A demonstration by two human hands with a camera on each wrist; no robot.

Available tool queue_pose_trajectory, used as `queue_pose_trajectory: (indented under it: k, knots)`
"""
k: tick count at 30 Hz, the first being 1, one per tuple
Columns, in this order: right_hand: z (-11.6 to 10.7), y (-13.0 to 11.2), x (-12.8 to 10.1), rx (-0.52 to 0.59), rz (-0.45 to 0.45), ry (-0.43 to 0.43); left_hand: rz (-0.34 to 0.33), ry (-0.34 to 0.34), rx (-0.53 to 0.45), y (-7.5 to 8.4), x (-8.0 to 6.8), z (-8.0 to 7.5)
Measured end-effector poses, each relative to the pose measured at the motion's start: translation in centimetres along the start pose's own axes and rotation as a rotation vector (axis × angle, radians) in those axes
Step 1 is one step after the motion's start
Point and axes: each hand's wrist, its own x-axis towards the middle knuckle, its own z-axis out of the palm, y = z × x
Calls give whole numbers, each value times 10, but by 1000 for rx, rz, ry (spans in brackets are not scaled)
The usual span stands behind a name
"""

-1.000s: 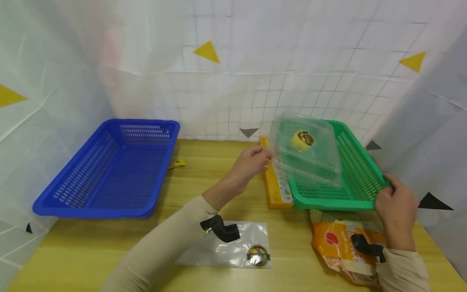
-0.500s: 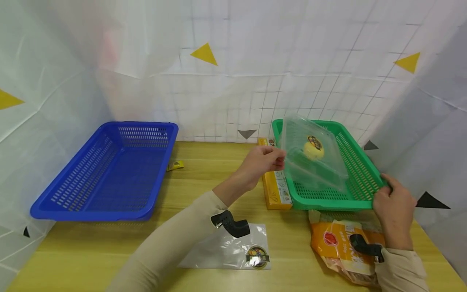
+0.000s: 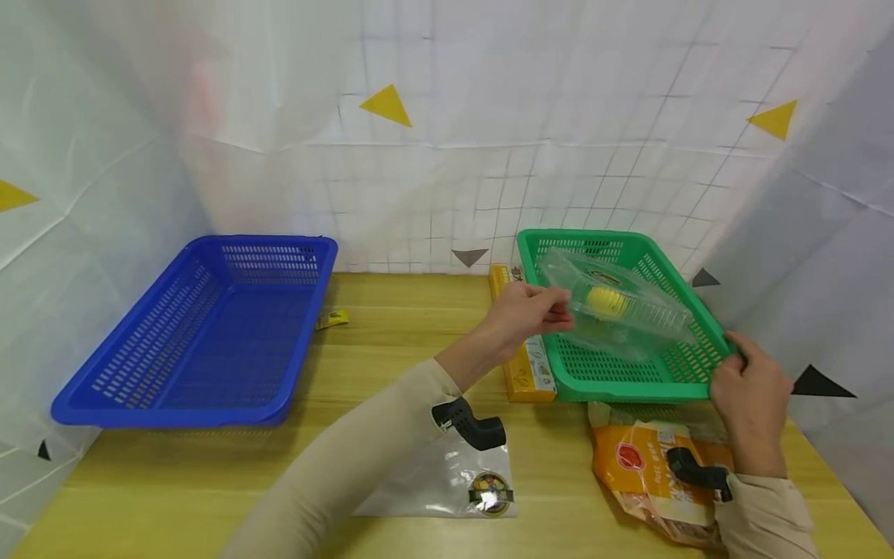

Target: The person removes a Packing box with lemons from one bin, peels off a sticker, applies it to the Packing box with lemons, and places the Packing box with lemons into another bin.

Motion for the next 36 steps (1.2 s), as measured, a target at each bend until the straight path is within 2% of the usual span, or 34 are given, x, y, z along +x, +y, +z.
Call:
queue_pose_trajectory:
  k: [14, 18, 26, 31, 36]
  knots:
    - [1, -1, 1, 17, 12, 10, -52, 96, -22, -12, 7, 8]
    - [1, -1, 0, 24, 15, 8, -71, 93, -56, -12, 9, 10]
    - [1, 1, 1, 25, 23, 15, -86, 22, -117, -13, 9, 8]
    - [2, 1, 0, 23, 27, 13, -106, -70, -103, -13, 7, 7]
    - [2, 0, 1, 27, 40, -1, -154, -138, -78, -12, 4, 7]
